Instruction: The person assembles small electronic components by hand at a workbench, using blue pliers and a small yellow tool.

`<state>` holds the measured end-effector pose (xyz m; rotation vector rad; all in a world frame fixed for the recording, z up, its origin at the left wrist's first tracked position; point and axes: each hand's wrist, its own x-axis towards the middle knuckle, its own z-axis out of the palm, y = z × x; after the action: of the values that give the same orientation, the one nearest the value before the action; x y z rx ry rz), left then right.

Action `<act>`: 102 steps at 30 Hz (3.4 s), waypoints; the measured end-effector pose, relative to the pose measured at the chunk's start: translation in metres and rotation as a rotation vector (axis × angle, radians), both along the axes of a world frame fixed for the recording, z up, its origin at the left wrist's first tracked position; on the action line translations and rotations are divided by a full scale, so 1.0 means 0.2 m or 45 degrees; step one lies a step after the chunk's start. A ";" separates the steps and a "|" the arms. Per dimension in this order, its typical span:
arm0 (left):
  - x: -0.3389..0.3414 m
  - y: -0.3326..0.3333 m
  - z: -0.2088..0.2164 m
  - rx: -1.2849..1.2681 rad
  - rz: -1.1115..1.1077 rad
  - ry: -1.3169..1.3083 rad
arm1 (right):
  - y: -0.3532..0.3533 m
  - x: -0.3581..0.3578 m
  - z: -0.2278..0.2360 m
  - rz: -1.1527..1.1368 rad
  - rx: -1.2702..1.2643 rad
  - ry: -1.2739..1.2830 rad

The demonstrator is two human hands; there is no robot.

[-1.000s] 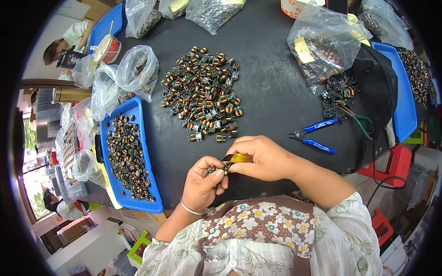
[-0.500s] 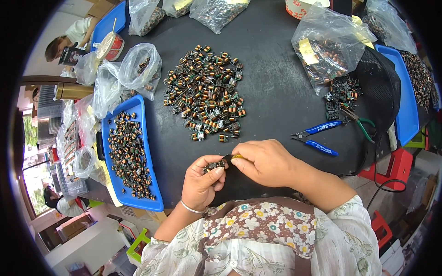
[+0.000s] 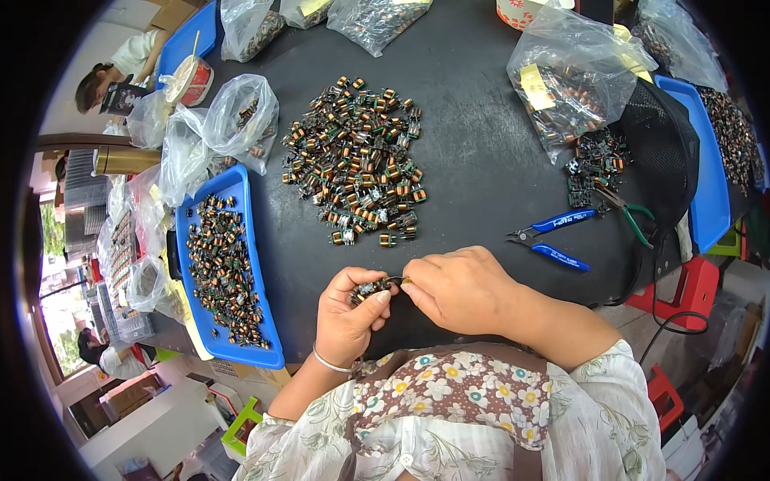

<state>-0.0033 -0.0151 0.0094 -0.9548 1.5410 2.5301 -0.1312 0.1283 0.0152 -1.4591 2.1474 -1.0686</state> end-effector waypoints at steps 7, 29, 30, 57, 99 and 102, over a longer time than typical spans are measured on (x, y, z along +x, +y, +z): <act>0.00 0.01 0.01 -0.116 -0.008 0.026 | 0.00 0.01 0.00 0.080 0.155 0.011; 0.02 0.01 -0.01 -0.418 -0.033 0.126 | 0.01 -0.02 0.01 0.169 0.183 -0.491; 0.01 0.00 -0.02 -0.460 -0.051 0.133 | 0.00 -0.02 0.01 0.102 0.161 -0.398; 0.01 0.03 0.00 -0.662 -0.048 0.210 | 0.01 -0.02 0.03 0.194 0.283 -0.244; 0.02 0.01 -0.01 0.306 -0.011 0.090 | 0.02 -0.05 0.02 0.298 0.100 -0.623; 0.02 0.01 -0.02 0.348 0.012 0.091 | 0.02 -0.05 0.03 0.137 0.118 -0.440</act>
<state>0.0000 -0.0127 0.0064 -0.8449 1.1637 2.7147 -0.1412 0.1314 0.0211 -1.2301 1.8313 -1.0769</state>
